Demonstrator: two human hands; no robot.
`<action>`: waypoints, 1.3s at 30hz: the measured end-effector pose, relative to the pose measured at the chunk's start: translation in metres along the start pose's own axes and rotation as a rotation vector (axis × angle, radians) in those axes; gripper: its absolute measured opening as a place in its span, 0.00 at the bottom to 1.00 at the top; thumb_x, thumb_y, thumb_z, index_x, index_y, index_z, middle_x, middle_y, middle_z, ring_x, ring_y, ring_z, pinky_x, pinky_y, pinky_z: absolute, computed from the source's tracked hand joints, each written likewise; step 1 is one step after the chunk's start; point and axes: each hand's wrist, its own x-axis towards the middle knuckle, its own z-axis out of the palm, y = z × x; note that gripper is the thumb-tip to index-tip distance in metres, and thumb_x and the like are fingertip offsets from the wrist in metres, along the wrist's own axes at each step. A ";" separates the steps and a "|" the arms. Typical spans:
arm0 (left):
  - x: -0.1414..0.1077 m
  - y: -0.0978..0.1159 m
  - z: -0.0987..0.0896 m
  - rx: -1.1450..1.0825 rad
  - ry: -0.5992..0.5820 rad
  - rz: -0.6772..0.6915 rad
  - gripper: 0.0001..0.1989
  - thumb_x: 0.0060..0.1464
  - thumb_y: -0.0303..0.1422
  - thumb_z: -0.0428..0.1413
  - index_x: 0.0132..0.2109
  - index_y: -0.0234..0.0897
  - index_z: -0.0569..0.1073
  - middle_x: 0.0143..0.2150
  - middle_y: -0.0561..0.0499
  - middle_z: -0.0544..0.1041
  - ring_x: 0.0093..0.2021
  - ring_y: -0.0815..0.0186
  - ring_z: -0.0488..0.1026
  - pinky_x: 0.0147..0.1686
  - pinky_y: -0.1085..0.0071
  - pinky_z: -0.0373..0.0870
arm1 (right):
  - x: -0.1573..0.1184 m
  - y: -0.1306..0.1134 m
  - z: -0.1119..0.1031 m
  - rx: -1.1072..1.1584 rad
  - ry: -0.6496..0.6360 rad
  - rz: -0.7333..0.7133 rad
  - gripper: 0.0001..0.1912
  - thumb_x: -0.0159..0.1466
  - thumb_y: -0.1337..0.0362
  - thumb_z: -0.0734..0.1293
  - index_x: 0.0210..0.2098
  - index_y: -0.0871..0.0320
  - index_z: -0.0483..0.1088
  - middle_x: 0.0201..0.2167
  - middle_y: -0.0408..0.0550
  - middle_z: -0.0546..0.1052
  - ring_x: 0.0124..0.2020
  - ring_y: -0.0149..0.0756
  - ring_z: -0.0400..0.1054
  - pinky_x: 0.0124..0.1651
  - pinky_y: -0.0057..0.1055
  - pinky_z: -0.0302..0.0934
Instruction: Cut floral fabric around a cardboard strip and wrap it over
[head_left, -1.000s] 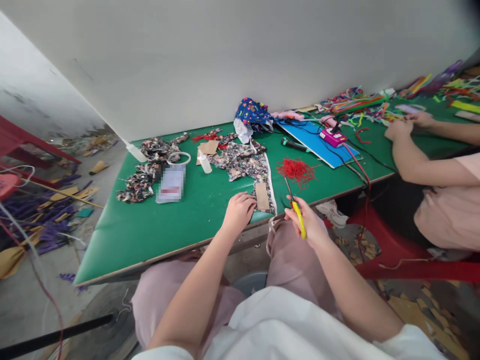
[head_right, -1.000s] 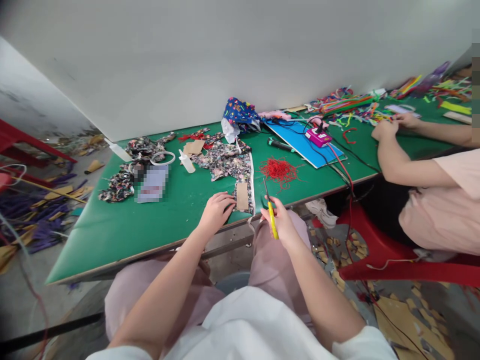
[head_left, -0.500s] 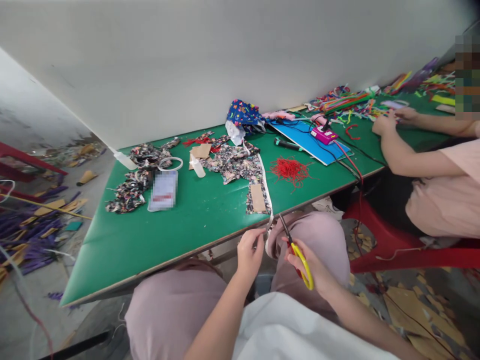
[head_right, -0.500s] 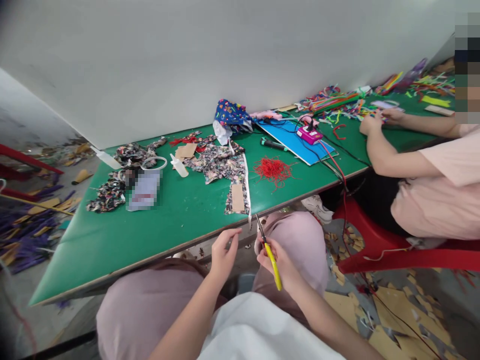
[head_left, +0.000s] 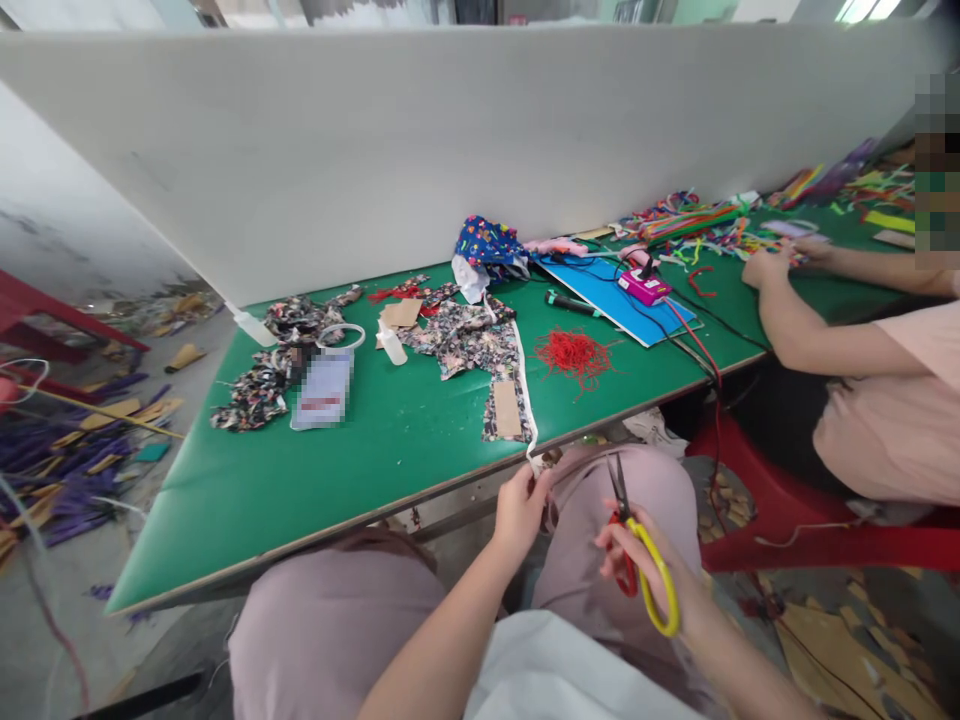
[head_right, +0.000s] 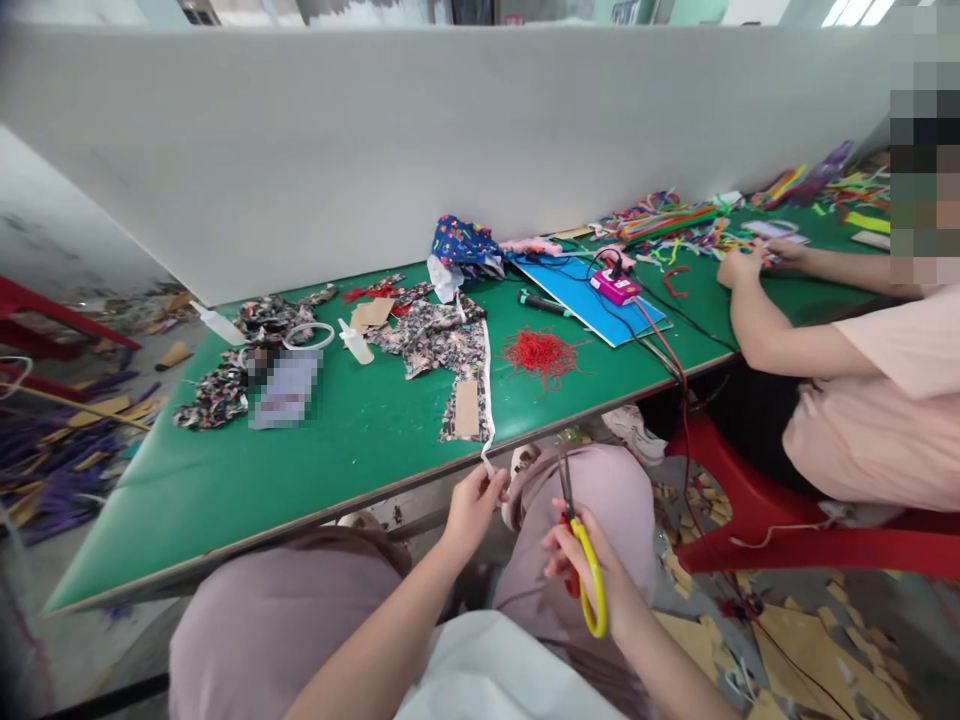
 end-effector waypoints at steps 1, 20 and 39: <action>-0.001 0.007 -0.007 0.053 0.011 -0.004 0.17 0.60 0.39 0.40 0.33 0.36 0.69 0.22 0.54 0.74 0.23 0.70 0.71 0.24 0.77 0.63 | -0.002 0.000 -0.005 -0.009 0.008 0.023 0.32 0.54 0.44 0.63 0.52 0.51 0.51 0.28 0.39 0.70 0.20 0.28 0.66 0.21 0.26 0.57; 0.086 0.108 -0.038 0.572 -0.258 0.450 0.13 0.53 0.40 0.52 0.36 0.38 0.76 0.33 0.46 0.77 0.37 0.61 0.75 0.38 0.68 0.69 | -0.040 0.015 -0.011 -0.034 -0.209 0.295 0.26 0.51 0.39 0.62 0.39 0.53 0.64 0.15 0.37 0.62 0.13 0.26 0.57 0.18 0.26 0.54; 0.066 -0.002 -0.073 0.489 0.057 0.597 0.10 0.58 0.31 0.47 0.44 0.36 0.70 0.50 0.44 0.68 0.51 0.61 0.65 0.52 0.63 0.64 | -0.027 -0.022 -0.007 -0.145 -0.242 0.240 0.21 0.52 0.48 0.66 0.31 0.60 0.61 0.23 0.43 0.73 0.14 0.20 0.54 0.19 0.23 0.52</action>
